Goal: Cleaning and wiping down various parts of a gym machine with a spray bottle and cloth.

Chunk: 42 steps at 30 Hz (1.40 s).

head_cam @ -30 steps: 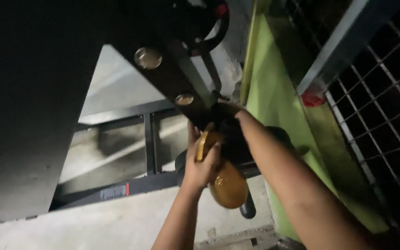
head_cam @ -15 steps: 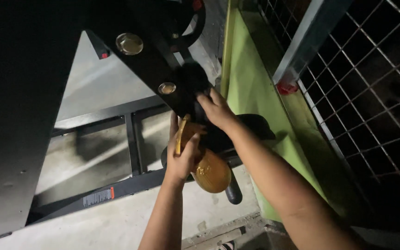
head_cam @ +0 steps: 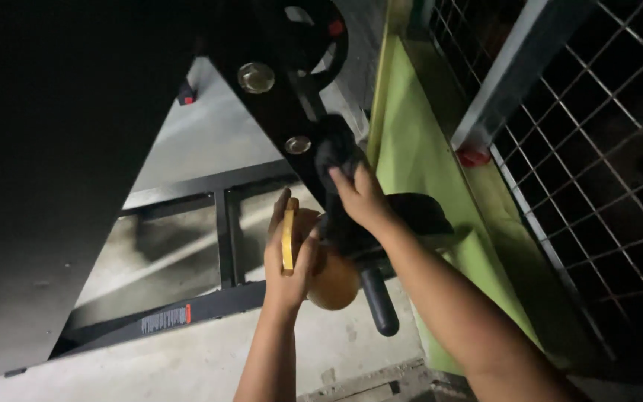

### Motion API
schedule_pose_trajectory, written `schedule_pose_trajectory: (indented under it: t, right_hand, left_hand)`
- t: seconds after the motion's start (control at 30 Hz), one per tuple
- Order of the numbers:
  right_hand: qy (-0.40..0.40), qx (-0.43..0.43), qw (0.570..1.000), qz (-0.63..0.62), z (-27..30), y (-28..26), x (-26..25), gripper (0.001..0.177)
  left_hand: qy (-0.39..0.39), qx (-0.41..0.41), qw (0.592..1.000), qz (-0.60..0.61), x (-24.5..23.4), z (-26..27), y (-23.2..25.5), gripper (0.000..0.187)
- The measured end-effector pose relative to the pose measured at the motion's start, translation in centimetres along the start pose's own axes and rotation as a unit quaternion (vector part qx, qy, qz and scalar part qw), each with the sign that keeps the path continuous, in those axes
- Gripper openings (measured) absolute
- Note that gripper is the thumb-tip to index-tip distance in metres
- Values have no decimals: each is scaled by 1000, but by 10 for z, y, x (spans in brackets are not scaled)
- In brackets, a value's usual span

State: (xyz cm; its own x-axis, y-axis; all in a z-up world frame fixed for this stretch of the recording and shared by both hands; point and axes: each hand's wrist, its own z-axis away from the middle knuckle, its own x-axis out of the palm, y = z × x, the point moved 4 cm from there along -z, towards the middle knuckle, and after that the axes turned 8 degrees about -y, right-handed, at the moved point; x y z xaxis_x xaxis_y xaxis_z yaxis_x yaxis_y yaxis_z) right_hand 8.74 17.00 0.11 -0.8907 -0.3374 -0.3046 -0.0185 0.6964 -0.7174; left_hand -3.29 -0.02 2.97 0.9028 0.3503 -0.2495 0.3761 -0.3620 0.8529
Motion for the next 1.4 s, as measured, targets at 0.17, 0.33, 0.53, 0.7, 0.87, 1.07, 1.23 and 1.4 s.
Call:
schedule_pose_trajectory:
  t: [0.17,0.33,0.53,0.7,0.87,1.07,1.23,1.4]
  right_hand:
    - [-135,115,966,189,35,45,-40,35]
    - [-278,143,866,389,39,30,-100,40]
    - [-23,207,930,303,105,60,-136,68]
    - [41,129,913,386,151,73,-102,50]
    - [57,114,918,376,141,72,-99,49]
    - [52,125,920,366,138,47,-87,40]
    - [-5,85,904,418,120,-12,-3,37]
    - [-306,65,791,525,100,-77,140,42]
  left_hand:
    - [3,-10,1000,-16,-17,16,-2,30]
    - [-10,-64,998,-7,-33,32,3,37]
    - [-93,-73,989,-88,-26,54,-23,47]
    - [-171,-101,977,-80,5,69,-34,36]
    - [-147,-154,970,-118,20,59,-24,34]
    - [-153,-171,965,-125,20,70,-48,33]
    - [-96,-161,979,-87,-17,81,-40,35]
    - [-25,-110,993,-22,-76,106,-20,39]
